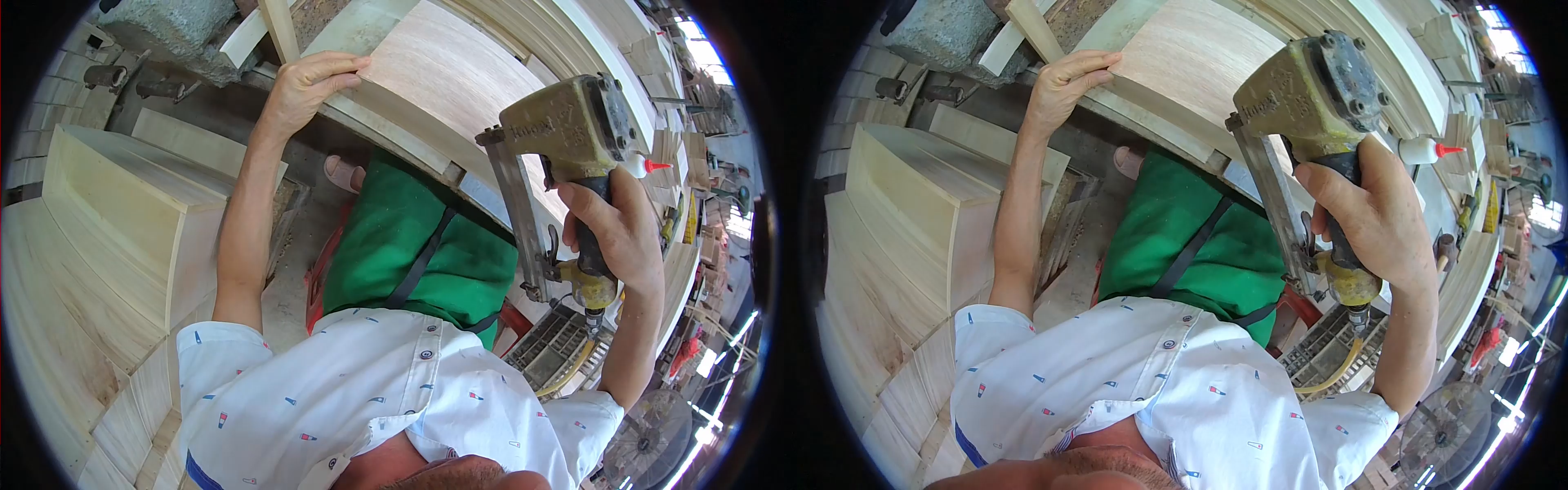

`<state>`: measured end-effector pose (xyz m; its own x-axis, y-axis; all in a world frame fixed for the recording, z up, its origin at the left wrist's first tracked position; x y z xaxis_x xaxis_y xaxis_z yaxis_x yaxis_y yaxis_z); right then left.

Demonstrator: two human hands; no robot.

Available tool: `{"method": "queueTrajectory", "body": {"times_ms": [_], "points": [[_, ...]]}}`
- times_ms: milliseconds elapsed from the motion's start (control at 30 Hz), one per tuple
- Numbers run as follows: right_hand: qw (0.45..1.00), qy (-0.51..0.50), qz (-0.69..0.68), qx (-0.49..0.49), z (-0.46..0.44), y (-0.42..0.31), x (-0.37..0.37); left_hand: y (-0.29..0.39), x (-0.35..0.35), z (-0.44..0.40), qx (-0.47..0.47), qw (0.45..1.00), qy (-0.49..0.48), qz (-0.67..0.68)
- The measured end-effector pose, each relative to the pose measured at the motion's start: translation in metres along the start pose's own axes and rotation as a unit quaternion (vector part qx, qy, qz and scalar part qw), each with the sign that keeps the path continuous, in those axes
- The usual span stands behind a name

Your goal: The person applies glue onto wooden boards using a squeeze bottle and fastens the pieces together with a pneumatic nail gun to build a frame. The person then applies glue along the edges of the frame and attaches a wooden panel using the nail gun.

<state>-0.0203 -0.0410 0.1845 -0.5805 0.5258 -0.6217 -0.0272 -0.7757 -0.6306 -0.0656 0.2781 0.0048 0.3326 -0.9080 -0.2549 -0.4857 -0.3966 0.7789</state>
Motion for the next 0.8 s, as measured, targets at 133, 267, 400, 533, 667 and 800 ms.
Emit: {"method": "queueTrajectory", "body": {"times_ms": [133, 267, 400, 533, 667, 800], "points": [[1.0, -0.003, 0.008, -0.006, -0.002, 0.004, 0.002, 0.0, 0.0, 0.0, -0.01, 1.0, 0.0, -0.011], [1.0, -0.004, 0.002, -0.006, -0.002, 0.007, 0.003, -0.002, 0.0, 0.0, -0.001, 1.0, 0.0, -0.02], [1.0, 0.001, 0.017, 0.008, 0.006, 0.002, 0.005, -0.002, 0.001, 0.002, -0.025, 1.0, 0.002, -0.018], [0.999, 0.024, -0.019, 0.011, 0.019, 0.021, -0.01, 0.001, 0.0, 0.001, -0.026, 0.999, 0.008, -0.024], [0.993, 0.071, -0.083, 0.053, 0.049, 0.05, -0.035, 0.0, 0.001, 0.001, -0.046, 0.999, 0.008, -0.028], [0.987, 0.08, -0.107, 0.092, 0.061, 0.085, -0.048, 0.004, 0.003, 0.001, -0.057, 0.998, 0.013, -0.016]]}}
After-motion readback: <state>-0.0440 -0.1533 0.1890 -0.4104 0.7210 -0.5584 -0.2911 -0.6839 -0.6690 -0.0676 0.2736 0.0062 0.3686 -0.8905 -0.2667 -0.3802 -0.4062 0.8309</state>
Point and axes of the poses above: each hand's wrist, its own z-axis away from the middle knuckle, its own x-axis out of the palm, y = z × x, the point moved 4 cm from there along -z, towards the middle knuckle, and after that the axes turned 8 degrees about x, right-handed, at the moved point
